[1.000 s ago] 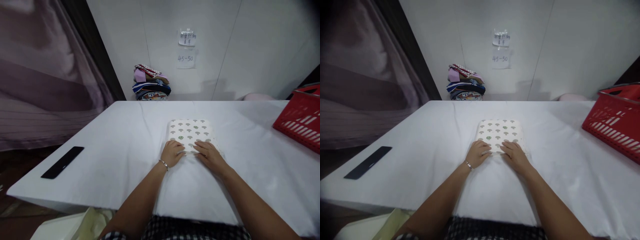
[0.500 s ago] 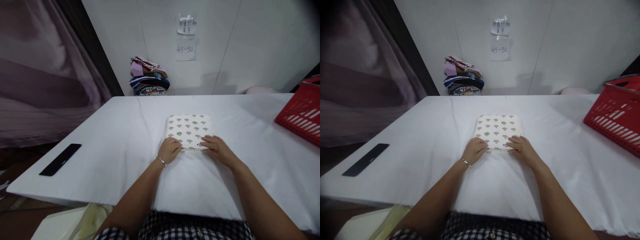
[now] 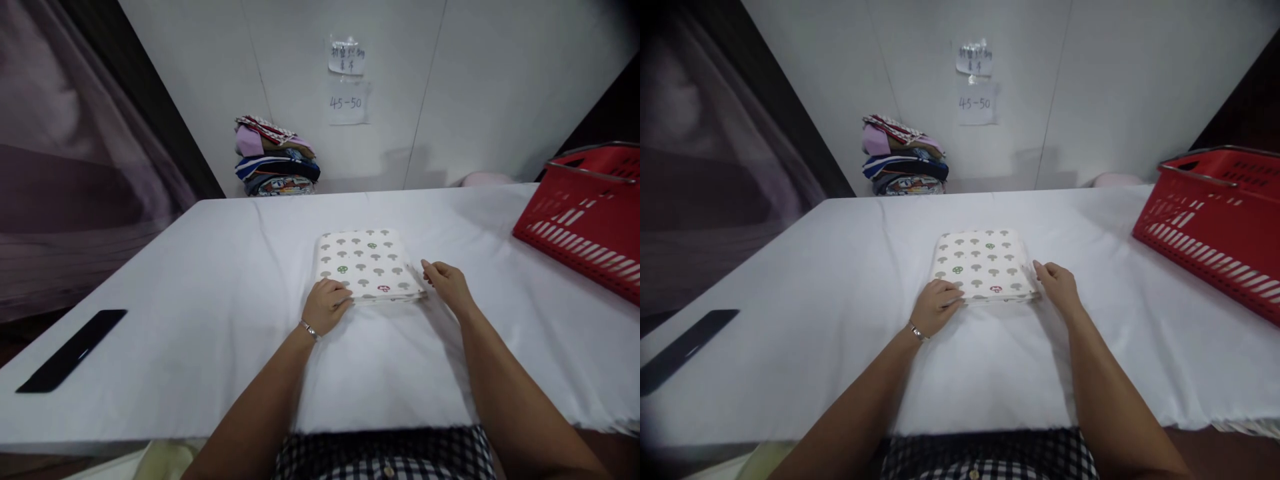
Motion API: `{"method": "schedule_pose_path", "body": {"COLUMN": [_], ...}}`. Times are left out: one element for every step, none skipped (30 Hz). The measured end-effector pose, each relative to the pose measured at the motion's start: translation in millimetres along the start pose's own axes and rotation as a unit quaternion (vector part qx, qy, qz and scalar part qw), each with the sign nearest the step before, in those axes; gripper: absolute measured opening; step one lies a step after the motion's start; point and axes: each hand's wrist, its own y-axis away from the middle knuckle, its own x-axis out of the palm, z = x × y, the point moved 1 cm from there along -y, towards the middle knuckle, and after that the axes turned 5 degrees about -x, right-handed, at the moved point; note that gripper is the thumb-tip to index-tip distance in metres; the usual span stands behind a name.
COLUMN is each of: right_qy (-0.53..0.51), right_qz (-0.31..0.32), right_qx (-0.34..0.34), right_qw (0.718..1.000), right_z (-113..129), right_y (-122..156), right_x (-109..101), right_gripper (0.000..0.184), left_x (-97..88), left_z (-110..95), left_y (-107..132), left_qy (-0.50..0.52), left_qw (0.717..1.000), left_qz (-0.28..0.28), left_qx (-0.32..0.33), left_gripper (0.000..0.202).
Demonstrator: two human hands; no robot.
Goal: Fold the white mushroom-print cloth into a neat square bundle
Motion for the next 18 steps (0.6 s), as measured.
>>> {"method": "schedule_pose_path", "body": {"right_qy": [0.02, 0.038, 0.053, 0.06, 0.061, 0.059, 0.057, 0.056, 0.056, 0.055, 0.052, 0.048, 0.043, 0.037, 0.029, 0.019, 0.007, -0.003], "right_qz": [0.012, 0.028, 0.046, 0.068, 0.09, 0.108, 0.123, 0.135, 0.138, 0.13, 0.111, 0.087, 0.065, 0.052, 0.051, 0.064, 0.083, 0.098], "right_qx": [0.008, 0.016, 0.021, 0.023, 0.022, 0.017, 0.008, -0.003, -0.014, -0.021, -0.024, -0.023, -0.018, -0.011, -0.001, 0.01, 0.021, 0.032], "right_qw": [1.0, 0.999, 0.997, 0.996, 0.994, 0.992, 0.991, 0.989, 0.989, 0.99, 0.992, 0.995, 0.997, 0.998, 0.998, 0.998, 0.996, 0.995], "right_z": [-0.2, 0.0, 0.6, 1.4, 2.3, 3.1, 3.6, 3.7, 3.4, 2.4, 0.8, -1.3, -3.8, -6.5, -9.2, -11.6, -13.4, -14.3], "right_y": [0.2, 0.8, 1.8, 3.1, 4.4, 5.5, 6.4, 6.7, 6.5, 5.8, 4.6, 3.1, 1.5, 0.1, -0.9, -1.5, -1.4, -0.8], "right_x": [0.6, 1.4, 2.1, 2.9, 3.8, 4.6, 5.6, 6.7, 7.9, 9.0, 10.1, 11.2, 12.3, 13.6, 14.9, 16.3, 17.3, 17.8], "right_gripper": [0.05, 0.051, 0.051, 0.05, 0.049, 0.047, 0.046, 0.044, 0.042, 0.041, 0.04, 0.039, 0.038, 0.037, 0.037, 0.038, 0.038, 0.039], "left_x": [0.3, 0.7, 1.0, 1.3, 1.5, 1.7, 1.9, 2.0, 2.2, 2.4, 2.8, 3.2, 3.7, 4.2, 4.7, 5.0, 5.1, 5.1], "left_z": [-0.2, -0.5, -0.7, -0.9, -1.1, -1.2, -1.3, -1.3, -1.3, -1.3, -1.2, -1.2, -1.3, -1.5, -1.6, -1.8, -1.8, -1.8], "left_y": [0.1, 0.1, 0.1, 0.0, -0.1, -0.2, -0.2, -0.3, -0.4, -0.5, -0.8, -1.0, -1.3, -1.7, -1.9, -2.1, -2.2, -2.1], "left_qy": [0.0, 0.0, 0.0, -0.001, -0.004, -0.006, -0.007, -0.009, -0.009, -0.009, -0.007, -0.004, -0.001, 0.001, 0.002, 0.003, 0.004, 0.005], "left_qw": [1.0, 1.0, 1.0, 1.0, 1.0, 1.0, 1.0, 1.0, 1.0, 1.0, 1.0, 1.0, 1.0, 1.0, 1.0, 1.0, 1.0, 1.0], "left_qz": [-0.003, -0.008, -0.013, -0.017, -0.019, -0.02, -0.02, -0.019, -0.018, -0.018, -0.017, -0.016, -0.014, -0.013, -0.012, -0.012, -0.012, -0.013], "left_qx": [0.001, 0.001, 0.001, 0.0, 0.0, 0.0, 0.0, 0.0, 0.0, -0.001, -0.002, -0.003, -0.002, -0.001, -0.001, -0.001, 0.0, 0.001], "left_gripper": [0.012, 0.012, 0.012, 0.012, 0.012, 0.011, 0.011, 0.011, 0.011, 0.01, 0.01, 0.01, 0.01, 0.01, 0.01, 0.01, 0.01, 0.01]}}
